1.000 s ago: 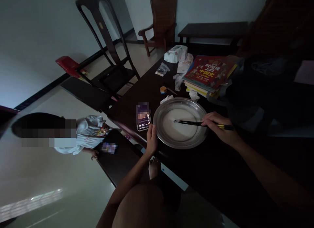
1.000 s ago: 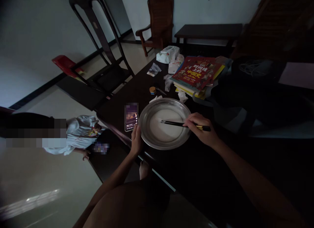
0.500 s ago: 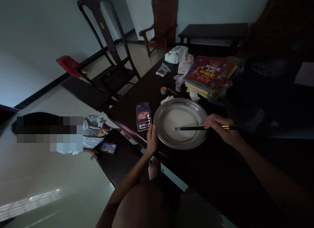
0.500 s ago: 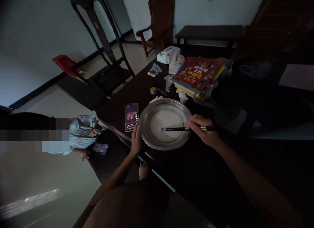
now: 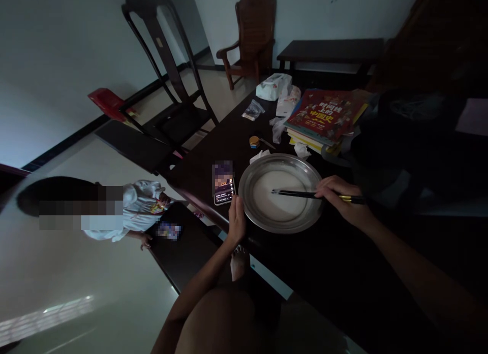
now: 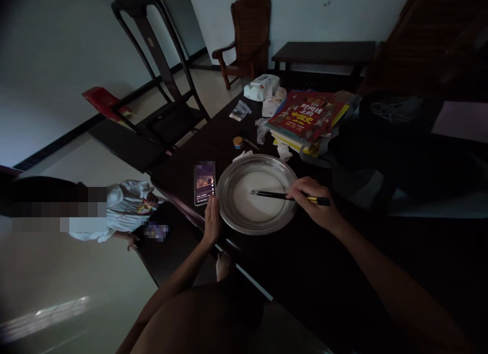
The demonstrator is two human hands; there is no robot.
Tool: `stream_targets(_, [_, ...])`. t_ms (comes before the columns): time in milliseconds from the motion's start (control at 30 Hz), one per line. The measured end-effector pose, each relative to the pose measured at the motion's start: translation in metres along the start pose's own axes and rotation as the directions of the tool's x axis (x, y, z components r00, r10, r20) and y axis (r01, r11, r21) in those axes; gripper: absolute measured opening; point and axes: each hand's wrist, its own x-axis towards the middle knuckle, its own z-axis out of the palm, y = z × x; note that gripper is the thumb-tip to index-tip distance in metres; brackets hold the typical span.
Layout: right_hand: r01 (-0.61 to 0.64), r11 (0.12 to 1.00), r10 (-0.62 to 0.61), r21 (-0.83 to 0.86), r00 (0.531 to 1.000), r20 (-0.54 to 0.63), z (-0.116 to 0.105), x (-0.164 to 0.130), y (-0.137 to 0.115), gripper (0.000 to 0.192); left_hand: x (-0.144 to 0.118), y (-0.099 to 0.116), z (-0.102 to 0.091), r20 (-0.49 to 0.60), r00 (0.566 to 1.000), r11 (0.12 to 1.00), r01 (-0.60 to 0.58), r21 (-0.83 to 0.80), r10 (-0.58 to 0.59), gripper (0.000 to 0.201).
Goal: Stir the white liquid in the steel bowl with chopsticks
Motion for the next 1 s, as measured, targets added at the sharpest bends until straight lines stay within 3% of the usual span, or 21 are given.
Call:
stream_targets(133, [0.002,0.999,-0.003,0.033,1.0,0.027,-0.001,0.001,0.0,0.031,-0.003,0.003,-0.008,0.07,0.997,0.999,-0.04,0.025,0.038,0.047])
stream_targets(267, [0.022,1.0,-0.023,0.016,0.999,0.046,0.002,0.001,0.0,0.022,-0.005,0.003,-0.017,0.114,0.987,0.971,-0.13,0.203,0.109,0.04])
stream_targets(367, [0.008,1.0,-0.008,0.017,1.0,-0.024,0.002,0.001,0.001,0.028,-0.005,0.002,-0.021,0.124,0.973,0.893,-0.229,0.388,0.196,0.035])
stream_targets(500, [0.008,0.999,-0.008,0.037,1.0,0.007,0.001,0.001,0.001,0.029,-0.005,0.003,-0.022,0.146,0.957,0.792,-0.288,0.538,0.249,0.034])
stream_targets(700, [-0.014,0.999,0.016,0.05,0.998,-0.053,0.001,0.001,0.003,0.029,-0.005,0.0,-0.022,0.139,0.946,0.761,-0.319,0.566,0.293,0.034])
stream_targets(867, [-0.015,0.998,0.016,0.067,1.0,-0.006,0.003,0.0,0.004,0.025,-0.005,-0.003,-0.021,0.157,0.947,0.762,-0.318,0.564,0.28,0.034])
stream_targets(1000, [-0.029,0.999,0.031,0.046,0.999,-0.043,0.003,0.0,0.004,0.026,-0.003,-0.003,-0.022,0.171,0.943,0.758,-0.331,0.562,0.285,0.032])
